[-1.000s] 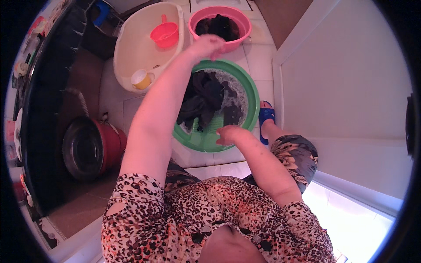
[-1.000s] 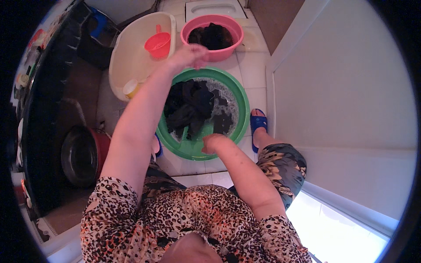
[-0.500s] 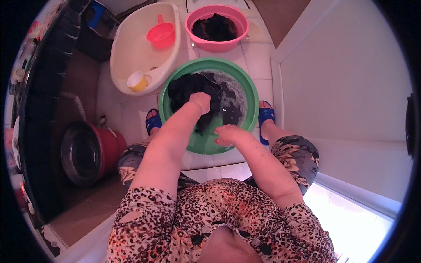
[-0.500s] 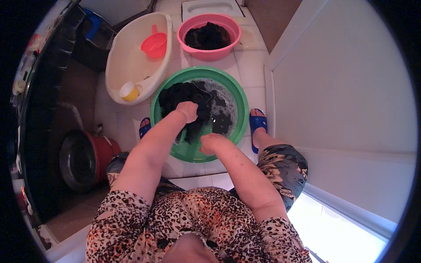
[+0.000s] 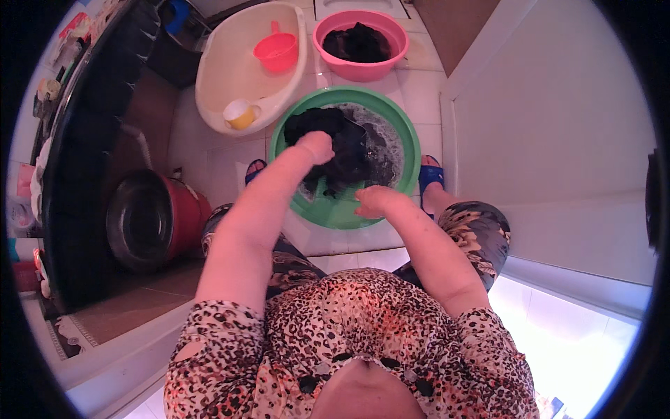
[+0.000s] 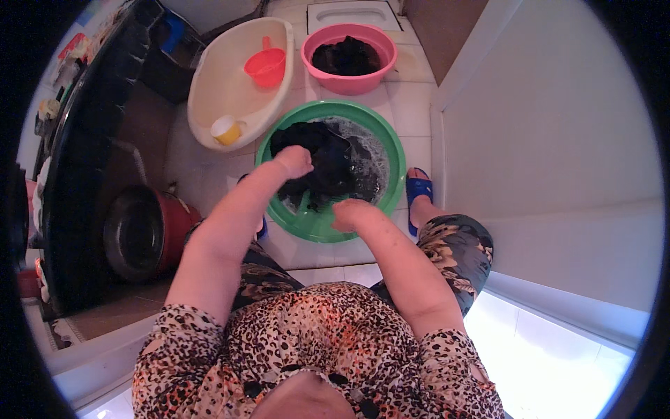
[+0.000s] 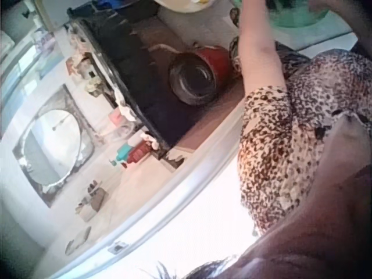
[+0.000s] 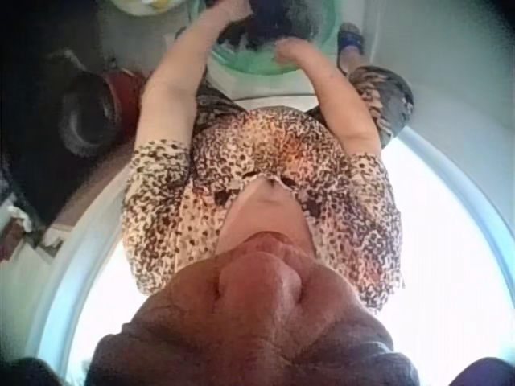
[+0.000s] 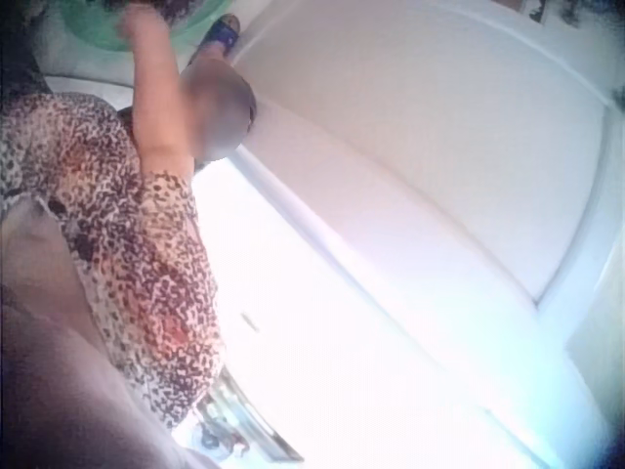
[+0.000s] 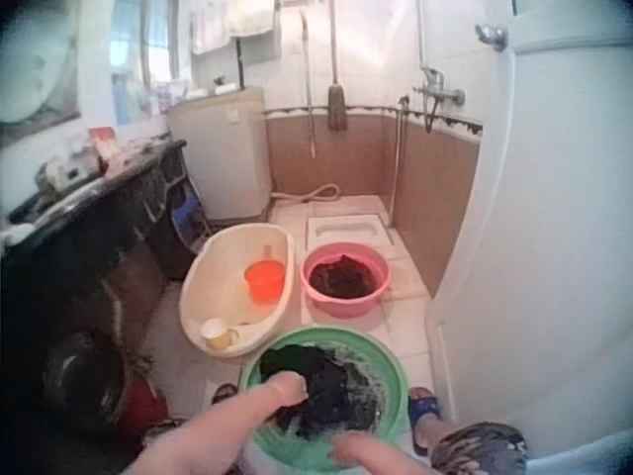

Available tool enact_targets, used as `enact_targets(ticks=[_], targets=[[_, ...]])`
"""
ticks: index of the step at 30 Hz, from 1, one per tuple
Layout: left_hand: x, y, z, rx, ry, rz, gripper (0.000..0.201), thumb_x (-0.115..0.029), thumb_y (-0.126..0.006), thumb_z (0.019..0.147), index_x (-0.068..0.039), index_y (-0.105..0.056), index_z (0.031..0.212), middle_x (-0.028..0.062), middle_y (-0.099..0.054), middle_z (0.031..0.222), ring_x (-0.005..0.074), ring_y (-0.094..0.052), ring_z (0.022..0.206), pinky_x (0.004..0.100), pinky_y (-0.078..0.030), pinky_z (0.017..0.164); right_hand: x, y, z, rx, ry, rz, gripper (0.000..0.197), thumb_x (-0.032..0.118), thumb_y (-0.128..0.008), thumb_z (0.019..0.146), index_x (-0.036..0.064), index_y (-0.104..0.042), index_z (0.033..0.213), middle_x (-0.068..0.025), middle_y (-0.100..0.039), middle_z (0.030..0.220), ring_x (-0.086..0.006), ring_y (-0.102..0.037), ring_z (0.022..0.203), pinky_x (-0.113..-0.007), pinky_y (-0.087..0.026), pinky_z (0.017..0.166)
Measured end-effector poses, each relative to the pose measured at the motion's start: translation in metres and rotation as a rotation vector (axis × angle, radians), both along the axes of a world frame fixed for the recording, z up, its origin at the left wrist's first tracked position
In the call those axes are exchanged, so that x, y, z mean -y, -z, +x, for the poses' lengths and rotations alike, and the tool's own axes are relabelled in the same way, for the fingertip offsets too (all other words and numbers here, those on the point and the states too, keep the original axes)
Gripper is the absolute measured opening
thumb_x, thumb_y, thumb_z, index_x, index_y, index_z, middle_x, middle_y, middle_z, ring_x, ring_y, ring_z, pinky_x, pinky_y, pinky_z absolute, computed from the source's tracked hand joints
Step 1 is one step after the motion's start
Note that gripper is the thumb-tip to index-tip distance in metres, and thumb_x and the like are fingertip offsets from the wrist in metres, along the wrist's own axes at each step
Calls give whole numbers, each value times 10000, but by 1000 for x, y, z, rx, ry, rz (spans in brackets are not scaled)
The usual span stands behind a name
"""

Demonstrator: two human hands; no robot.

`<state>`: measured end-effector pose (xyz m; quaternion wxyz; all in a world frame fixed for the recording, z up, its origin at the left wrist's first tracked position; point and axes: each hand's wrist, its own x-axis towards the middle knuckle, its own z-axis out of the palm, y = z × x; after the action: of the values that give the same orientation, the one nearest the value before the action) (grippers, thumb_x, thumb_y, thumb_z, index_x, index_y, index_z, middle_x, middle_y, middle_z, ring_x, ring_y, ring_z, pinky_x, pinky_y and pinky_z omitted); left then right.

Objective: The person sits on the floor and hand-washes dark-colored clothes in a green basin filled with soapy water. They repeatedly submerge, scrub, and wring the garments, occasionally lifting them to inspect or squeeze out excess water.

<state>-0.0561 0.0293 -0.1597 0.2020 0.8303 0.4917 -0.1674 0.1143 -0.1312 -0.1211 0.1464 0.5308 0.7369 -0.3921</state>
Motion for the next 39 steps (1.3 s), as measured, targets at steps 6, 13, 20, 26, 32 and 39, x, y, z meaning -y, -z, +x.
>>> enact_targets(ticks=[6,13,20,26,32,39], targets=[[79,62,24,-246,274,269,255,-170,-504,886,-133,-713,1028,89,-530,1208,285,-485,1134,438,-435,906,10,-5,17,26,43,71,473,348,-640,835,30,-598,1182,-221,-652,1106,-374,-620,1056,-452,-495,910],[47,32,9,-155,195,110,277,-206,-561,844,-64,-716,1022,170,-628,1145,321,-602,1027,384,-468,877,-3,2,19,93,36,77,462,359,-654,840,51,-595,1180,-209,-658,1093,-370,-624,1040,-448,-497,898],[27,-92,13,583,-64,-92,174,-183,-597,883,-12,-625,871,174,-636,833,310,-603,800,395,-480,758,-17,7,22,199,267,72,463,374,-655,830,57,-639,1167,-164,-651,1172,-331,-627,1088,-423,-516,905],[26,-139,5,1066,-306,-111,172,-166,-553,943,-12,-611,892,35,-627,816,137,-563,771,293,-467,722,-28,40,23,13,501,296,524,399,-638,859,42,-559,1235,-213,-654,1116,-354,-637,1046,-445,-512,879],[19,-179,-5,1649,-547,-459,96,-161,-567,951,-71,-595,934,16,-620,884,117,-600,787,270,-501,733,-62,41,9,-387,793,436,543,375,-645,875,4,-517,1250,-231,-662,1050,-364,-636,1005,-419,-495,876],[32,-226,2,1874,-393,-561,134,-168,-574,952,-38,-596,933,68,-656,964,148,-628,872,316,-522,808,-139,71,-23,-569,736,501,490,295,-632,902,-12,-511,1264,-155,-613,1169,-248,-582,1071,-350,-449,941]])
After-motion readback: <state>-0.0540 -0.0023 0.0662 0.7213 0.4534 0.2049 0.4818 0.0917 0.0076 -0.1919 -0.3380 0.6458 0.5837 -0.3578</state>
